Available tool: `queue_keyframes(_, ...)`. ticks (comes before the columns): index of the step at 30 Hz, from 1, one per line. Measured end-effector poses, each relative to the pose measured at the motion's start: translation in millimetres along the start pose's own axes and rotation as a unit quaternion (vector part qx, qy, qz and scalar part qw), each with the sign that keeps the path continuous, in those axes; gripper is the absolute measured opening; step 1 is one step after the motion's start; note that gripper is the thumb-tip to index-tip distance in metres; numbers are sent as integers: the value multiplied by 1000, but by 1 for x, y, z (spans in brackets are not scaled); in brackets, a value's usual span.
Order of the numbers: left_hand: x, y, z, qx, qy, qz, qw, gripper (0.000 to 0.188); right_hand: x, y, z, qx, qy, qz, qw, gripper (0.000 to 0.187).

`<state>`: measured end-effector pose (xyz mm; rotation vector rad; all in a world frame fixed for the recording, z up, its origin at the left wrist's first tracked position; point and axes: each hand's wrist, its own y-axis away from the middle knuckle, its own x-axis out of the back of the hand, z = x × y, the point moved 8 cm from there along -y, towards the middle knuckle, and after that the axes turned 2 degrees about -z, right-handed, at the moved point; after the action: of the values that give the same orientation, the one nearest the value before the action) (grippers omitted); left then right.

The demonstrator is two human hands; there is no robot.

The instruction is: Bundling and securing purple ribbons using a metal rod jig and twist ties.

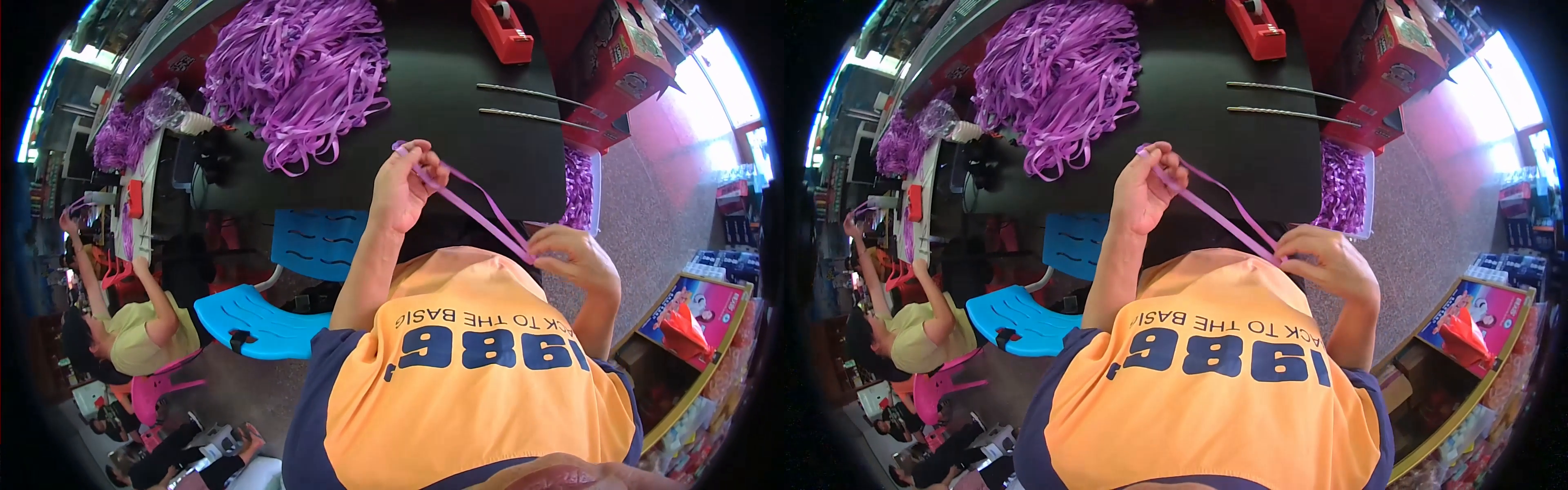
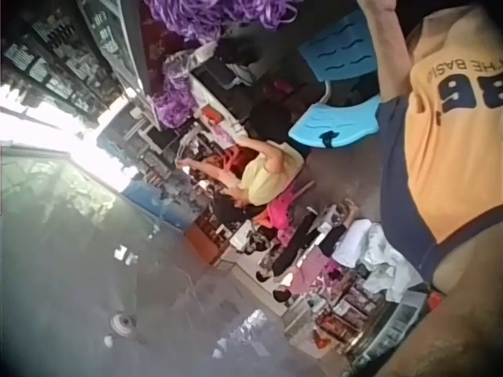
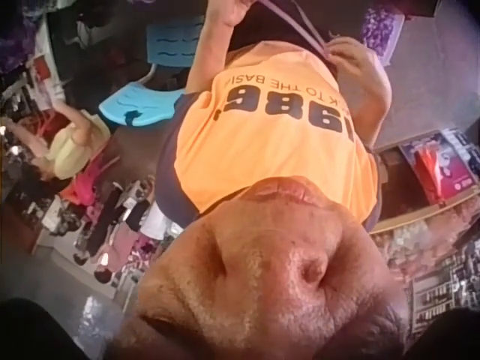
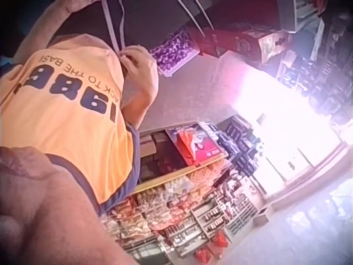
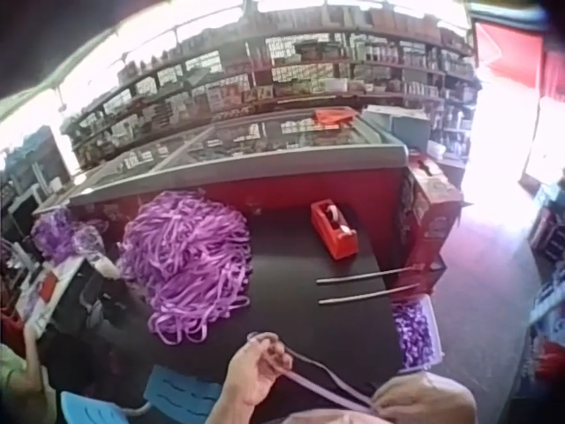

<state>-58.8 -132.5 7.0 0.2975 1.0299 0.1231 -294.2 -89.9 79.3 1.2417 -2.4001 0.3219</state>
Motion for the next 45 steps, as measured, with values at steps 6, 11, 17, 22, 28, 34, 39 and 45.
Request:
queue_keyframes(6, -79, 7, -29, 102, -516, -224, 821, 15, 60, -24, -8, -11, -3, 313, 950, 28)
queue_keyframes(11, -131, 8, -43, 122, -628, -327, 696, 22, 61, -58, 13, -3, -259, 200, 945, 34)
queue_keyframes(17, -157, -23, -71, 145, -657, -334, 660, 21, 75, -13, 57, -169, -286, 179, 926, 21)
queue_keyframes(22, -182, -54, -122, 169, -618, -421, 642, 25, 111, 46, 73, -168, -280, 271, 905, 20)
queue_keyframes(28, -226, -111, -175, 94, -455, -460, 757, 22, 157, 97, 81, -124, -287, 433, 845, 22)
queue_keyframes(34, -259, -188, -183, -102, -513, -443, 728, 17, 189, 71, 126, -157, -126, 517, 832, 28)
queue_keyframes(39, -248, -224, -152, -244, -645, -420, 590, 19, 183, 17, 189, -142, -352, 478, 792, 26)
queue_keyframes(45, -213, -221, -126, -280, -729, -376, 499, 21, 161, -10, 232, -111, -493, 402, 764, 22)
